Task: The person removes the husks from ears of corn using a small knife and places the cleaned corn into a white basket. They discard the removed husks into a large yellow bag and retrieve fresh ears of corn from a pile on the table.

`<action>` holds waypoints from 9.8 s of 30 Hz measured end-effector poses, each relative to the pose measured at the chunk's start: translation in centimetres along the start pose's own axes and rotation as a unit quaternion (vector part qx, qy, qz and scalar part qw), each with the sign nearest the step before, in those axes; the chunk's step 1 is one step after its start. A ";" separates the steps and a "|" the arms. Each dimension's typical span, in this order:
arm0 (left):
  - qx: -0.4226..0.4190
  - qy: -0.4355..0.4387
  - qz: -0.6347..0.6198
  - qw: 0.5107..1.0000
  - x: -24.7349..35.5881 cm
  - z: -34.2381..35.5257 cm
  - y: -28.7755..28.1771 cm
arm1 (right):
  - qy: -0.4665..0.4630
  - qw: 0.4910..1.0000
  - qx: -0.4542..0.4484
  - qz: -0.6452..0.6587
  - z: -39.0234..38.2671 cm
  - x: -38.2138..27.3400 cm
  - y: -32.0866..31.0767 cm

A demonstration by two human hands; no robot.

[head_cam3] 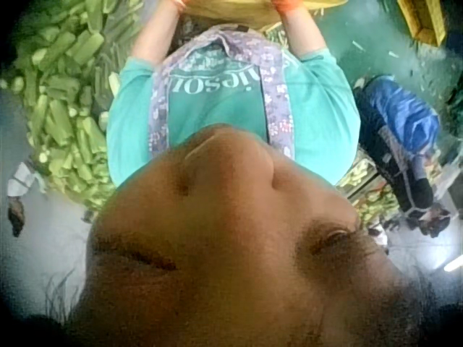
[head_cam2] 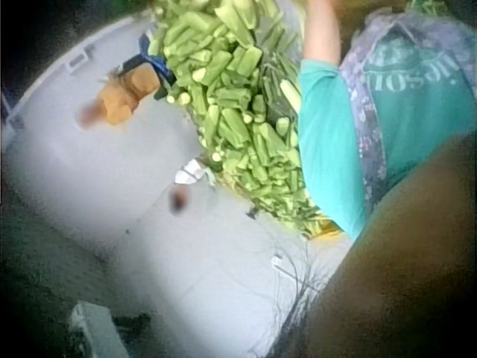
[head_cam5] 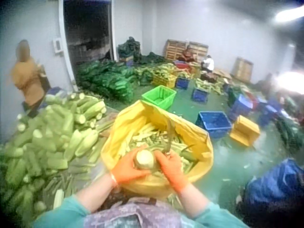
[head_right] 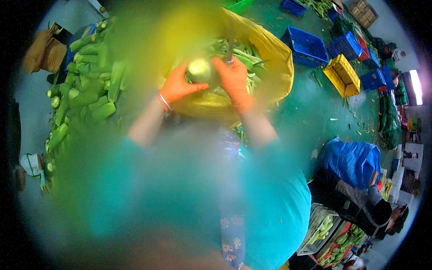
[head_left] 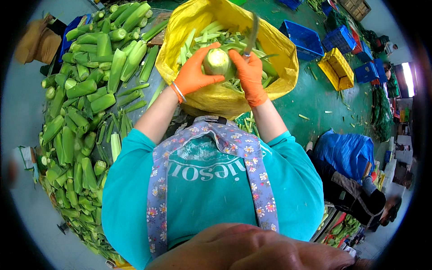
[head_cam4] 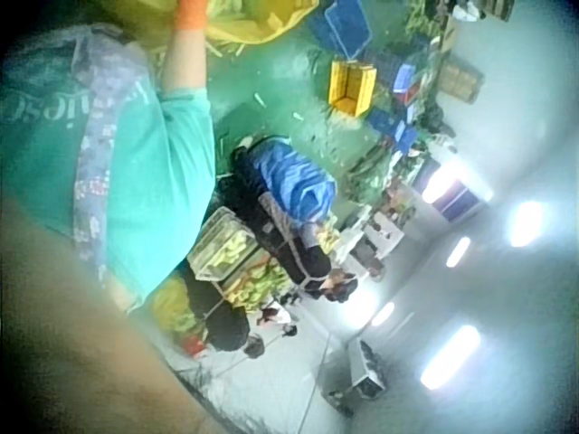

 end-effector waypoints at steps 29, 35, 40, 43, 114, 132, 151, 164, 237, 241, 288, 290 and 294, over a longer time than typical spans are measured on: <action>0.175 -0.124 -0.337 0.917 1.3 -1.8 -4.1 | -0.287 0.933 -0.191 -0.104 0.4 -4.8 2.4; 0.111 -0.098 -0.260 0.954 1.1 -0.8 -2.2 | -0.349 0.888 -0.213 -0.209 -0.1 -4.1 3.6; 0.086 -0.106 -0.247 0.960 1.3 -1.0 -2.3 | -0.185 0.942 -0.236 -0.154 1.1 -2.6 2.6; 0.074 -0.106 -0.260 0.957 1.4 -1.1 -2.3 | -0.156 0.952 -0.212 -0.153 1.2 -2.3 2.4; 0.066 -0.060 -0.276 0.957 3.3 -0.6 -4.6 | -0.096 0.958 -0.242 -0.117 0.6 -3.5 3.6; 0.173 -0.019 -0.403 0.898 1.4 -1.4 -6.9 | -0.049 0.979 0.062 -0.190 6.7 0.6 -6.9; 0.362 -0.174 -0.640 0.655 -13.5 -5.3 -17.7 | 0.066 0.957 -0.160 0.234 3.3 -3.6 -9.4; 0.118 -0.059 -0.373 0.918 0.3 -3.4 -8.7 | 0.237 0.937 -0.254 0.029 1.1 5.0 -0.3; 0.016 -0.287 -0.260 0.922 -0.2 -9.9 -1.5 | -0.238 0.748 -0.322 -0.530 -4.6 -2.2 2.5; 0.000 -0.236 -0.245 0.940 -0.8 -9.5 -0.5 | -0.296 0.721 -0.309 -0.545 -4.9 -1.1 1.9; 0.116 -0.086 -0.079 0.986 3.9 -8.1 -3.7 | -0.303 0.834 0.056 -0.458 2.1 4.2 -8.9; 0.136 -0.116 -0.078 0.981 3.7 -8.2 -3.3 | -0.296 0.873 0.039 -0.385 0.4 3.6 -6.5; 0.131 -0.139 -0.086 0.978 2.8 -8.5 -2.3 | -0.404 0.797 -0.028 -0.448 -3.3 -0.1 -1.6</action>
Point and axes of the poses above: each hand's wrist, its own z-axis towards the middle knuckle, its own y-axis out of the palm, x = y × z, the point moved 3 cm from there along z, towards the middle knuckle, and after that the axes turned 9 degrees about x, right-handed, at the moved point
